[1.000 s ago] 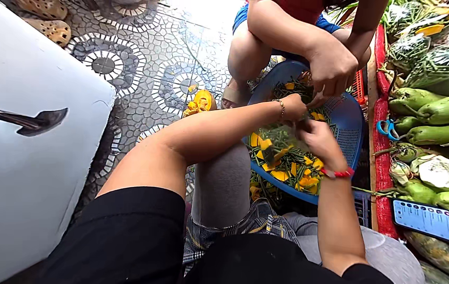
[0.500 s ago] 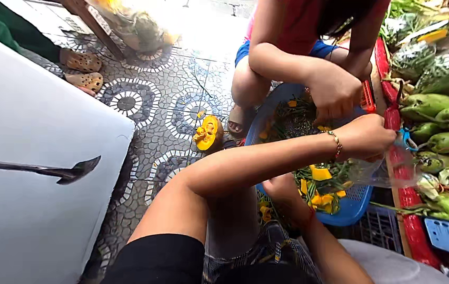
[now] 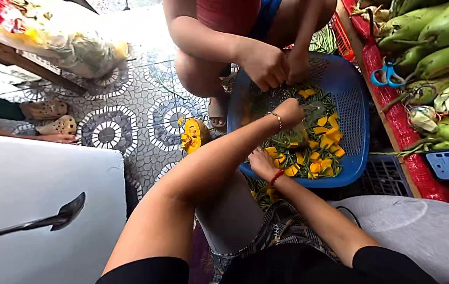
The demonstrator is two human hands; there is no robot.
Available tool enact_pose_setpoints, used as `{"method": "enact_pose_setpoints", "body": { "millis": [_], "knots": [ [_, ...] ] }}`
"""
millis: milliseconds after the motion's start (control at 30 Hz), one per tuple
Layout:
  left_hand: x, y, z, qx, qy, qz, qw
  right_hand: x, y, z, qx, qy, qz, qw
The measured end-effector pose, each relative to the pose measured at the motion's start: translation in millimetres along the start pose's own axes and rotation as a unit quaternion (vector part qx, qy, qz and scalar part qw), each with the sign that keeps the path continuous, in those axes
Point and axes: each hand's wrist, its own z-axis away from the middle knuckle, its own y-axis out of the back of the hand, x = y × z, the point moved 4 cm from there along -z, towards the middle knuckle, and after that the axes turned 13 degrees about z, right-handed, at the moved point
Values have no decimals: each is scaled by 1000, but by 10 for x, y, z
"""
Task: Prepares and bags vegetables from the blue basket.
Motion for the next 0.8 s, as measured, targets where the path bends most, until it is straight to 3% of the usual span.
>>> {"method": "enact_pose_setpoints", "body": {
  "millis": [67, 133, 333, 400, 467, 600, 700, 800],
  "knots": [
    [-13, 31, -23, 7, -14, -22, 1000, 205, -11, 266, -7, 61, 15, 998],
    [9, 36, -32, 12, -37, -54, 998, 449, 53, 547, -28, 67, 20, 997],
    [113, 19, -8, 37, -71, -99, 992, 1355, 380, 1020, 11, -141, 15, 990],
    [118, 14, -11, 46, -64, -71, 994, 1436, 511, 1056, 17, -194, 23, 981],
    [109, 23, -20, 44, -54, -58, 996, 1196, 608, 976, 55, -168, 2, 984],
    [103, 31, 7, 38, -40, -105, 993, 335, 346, 395, 74, -14, -17, 997],
    [123, 43, 35, 57, -30, -153, 986, -7, 101, -9, 8, -27, 36, 999],
    [121, 76, 74, 79, -40, -159, 983, -116, 105, -87, -29, -61, 53, 996]
  ]
}}
